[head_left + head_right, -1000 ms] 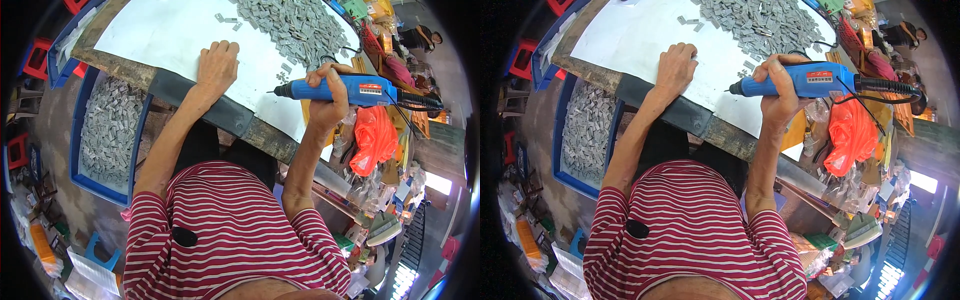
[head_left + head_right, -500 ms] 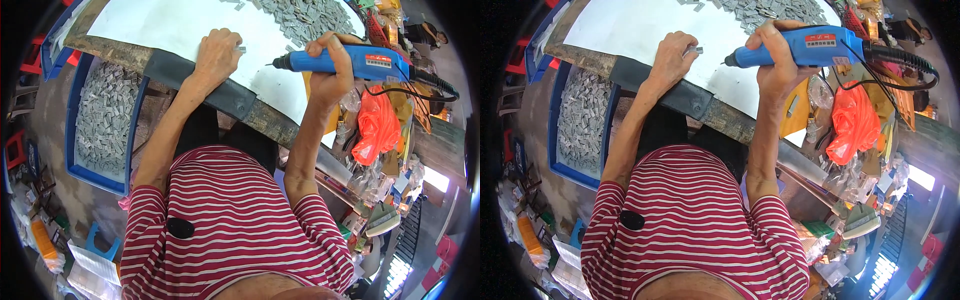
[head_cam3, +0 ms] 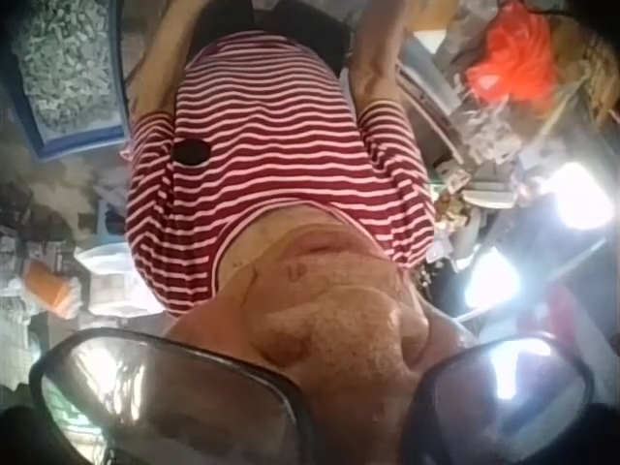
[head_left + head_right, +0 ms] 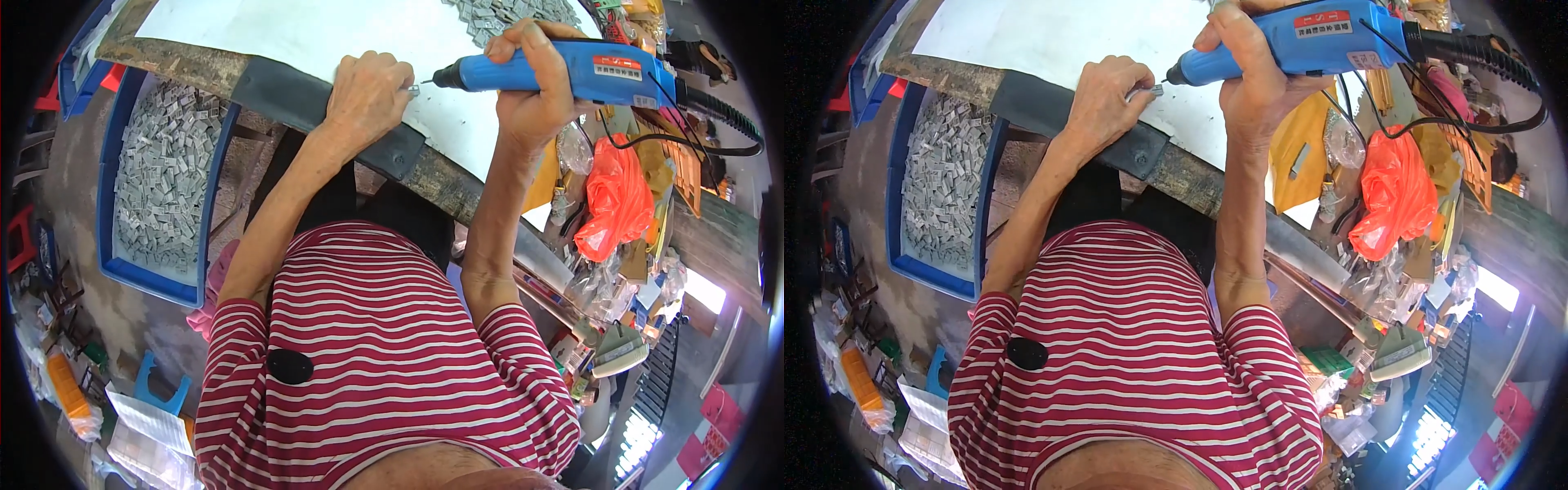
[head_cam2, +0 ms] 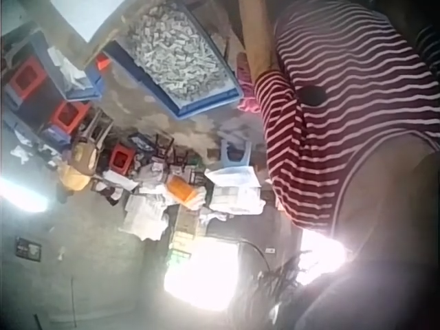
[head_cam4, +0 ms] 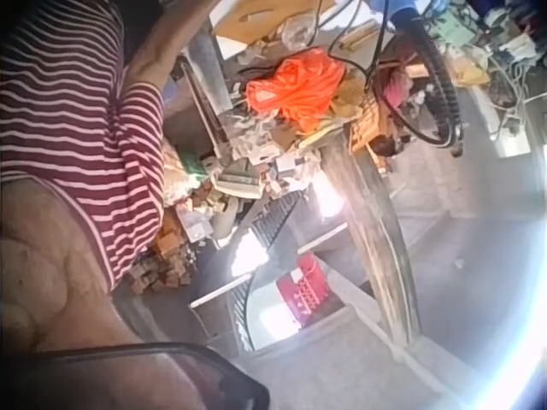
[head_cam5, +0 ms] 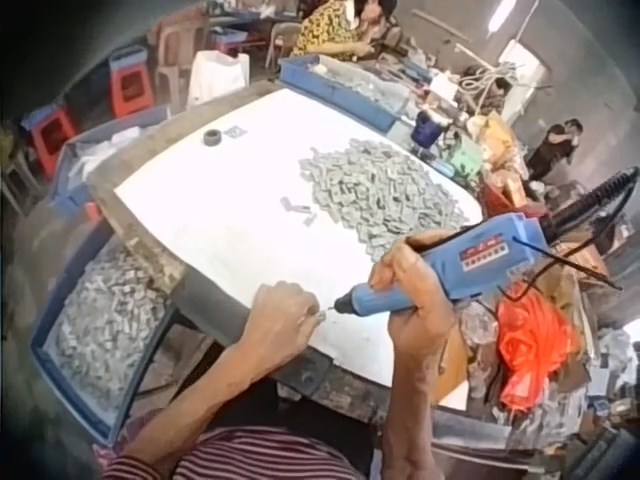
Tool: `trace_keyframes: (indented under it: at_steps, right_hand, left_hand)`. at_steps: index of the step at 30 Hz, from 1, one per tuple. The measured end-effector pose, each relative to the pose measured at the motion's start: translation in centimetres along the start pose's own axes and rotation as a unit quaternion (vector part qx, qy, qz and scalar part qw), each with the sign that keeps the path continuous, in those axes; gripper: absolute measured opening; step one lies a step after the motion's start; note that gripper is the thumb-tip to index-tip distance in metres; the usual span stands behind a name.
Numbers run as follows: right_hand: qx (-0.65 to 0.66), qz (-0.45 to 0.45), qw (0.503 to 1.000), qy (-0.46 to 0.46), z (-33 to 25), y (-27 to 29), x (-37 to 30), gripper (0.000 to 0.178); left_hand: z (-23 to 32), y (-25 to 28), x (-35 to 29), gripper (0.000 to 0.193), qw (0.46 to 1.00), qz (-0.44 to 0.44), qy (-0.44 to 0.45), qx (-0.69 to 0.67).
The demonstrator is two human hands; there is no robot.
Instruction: Using an electric screwdriver to assemble small metal components on a workbench.
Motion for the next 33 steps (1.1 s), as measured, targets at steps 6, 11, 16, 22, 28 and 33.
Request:
trace_keyframes:
  at_steps: [6, 11, 16, 22, 28, 33]
  right_hand:
    - [-0.044, -0.035, 0.998, -0.014, 0.6, -0.4, -0.1, 0.009]
    - [-0.042, -0.027, 0.999, -0.022, 0.8, -0.9, -0.5, 0.008]
    - [-0.040, -0.034, 0.998, -0.017, 1.1, -0.8, -0.5, 0.007]
    - [-0.055, -0.018, 0.998, -0.012, 1.2, -0.9, -0.7, 0.007]
    - [-0.066, -0.041, 0.997, -0.006, 1.5, -0.7, -0.5, 0.008]
    - [-0.062, -0.026, 0.998, -0.018, 1.5, -1.0, -0.7, 0.008]
  left_hand:
    - [-0.2, -0.1, -0.1, 0.012, 1.000, -0.001, 0.010, -0.005]
    - [-0.1, -0.1, 0.0, 0.012, 1.000, -0.002, 0.012, -0.006]
    - [-0.1, -0.1, 0.0, 0.012, 1.000, 0.011, 0.007, -0.003]
    - [-0.1, -0.1, 0.0, 0.011, 1.000, 0.018, 0.001, -0.004]
    - [-0.2, -0.1, 0.0, 0.011, 1.000, 0.021, -0.002, -0.008]
    - [-0.1, -0.1, 0.0, 0.010, 1.000, 0.018, 0.004, -0.008]
Point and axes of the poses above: each hand's wrist, its own x-axis towards the middle knuckle, its own y-axis out of the back of the hand, z = x × y, the point moved 4 cm from there along x, towards the middle knuckle, and after that the axes turned 6 degrees about x, right-handed, at the moved point
